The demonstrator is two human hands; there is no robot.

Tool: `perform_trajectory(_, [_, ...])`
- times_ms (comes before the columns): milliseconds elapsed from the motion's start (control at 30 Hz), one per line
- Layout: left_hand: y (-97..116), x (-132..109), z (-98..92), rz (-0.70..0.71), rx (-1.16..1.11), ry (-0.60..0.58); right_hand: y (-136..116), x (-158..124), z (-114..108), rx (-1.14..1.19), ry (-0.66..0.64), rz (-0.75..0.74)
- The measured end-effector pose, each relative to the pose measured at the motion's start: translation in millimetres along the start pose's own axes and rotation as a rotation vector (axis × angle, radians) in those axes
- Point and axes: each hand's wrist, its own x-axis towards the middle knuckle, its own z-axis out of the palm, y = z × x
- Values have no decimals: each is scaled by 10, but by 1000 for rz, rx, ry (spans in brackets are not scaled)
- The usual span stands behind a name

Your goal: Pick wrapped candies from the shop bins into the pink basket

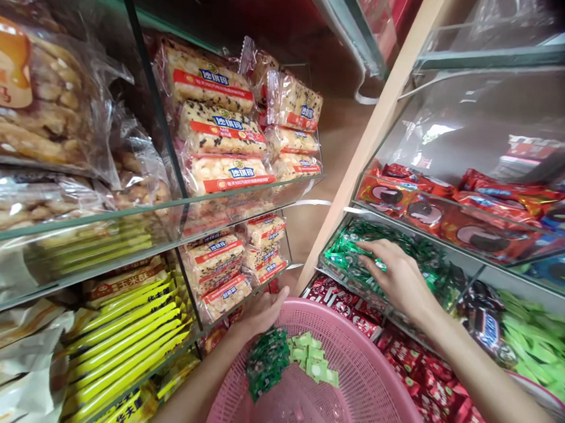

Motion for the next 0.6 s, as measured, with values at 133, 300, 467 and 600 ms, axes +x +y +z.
perform_trajectory(133, [-45,29,-4,-12,-33,35,-366,-239,166,152,-71,-95])
perform_trajectory(300, [-76,12,11,-28,-74,50,-687,-507,613,264,-381,-180])
perform_trajectory(467, [-78,-7,14,-19,-91,38,-841,-605,991,293,-524,-195])
perform_trajectory(600, [-88,-15,12,5,-79,36,-950,-630,1149,308,-583,-225])
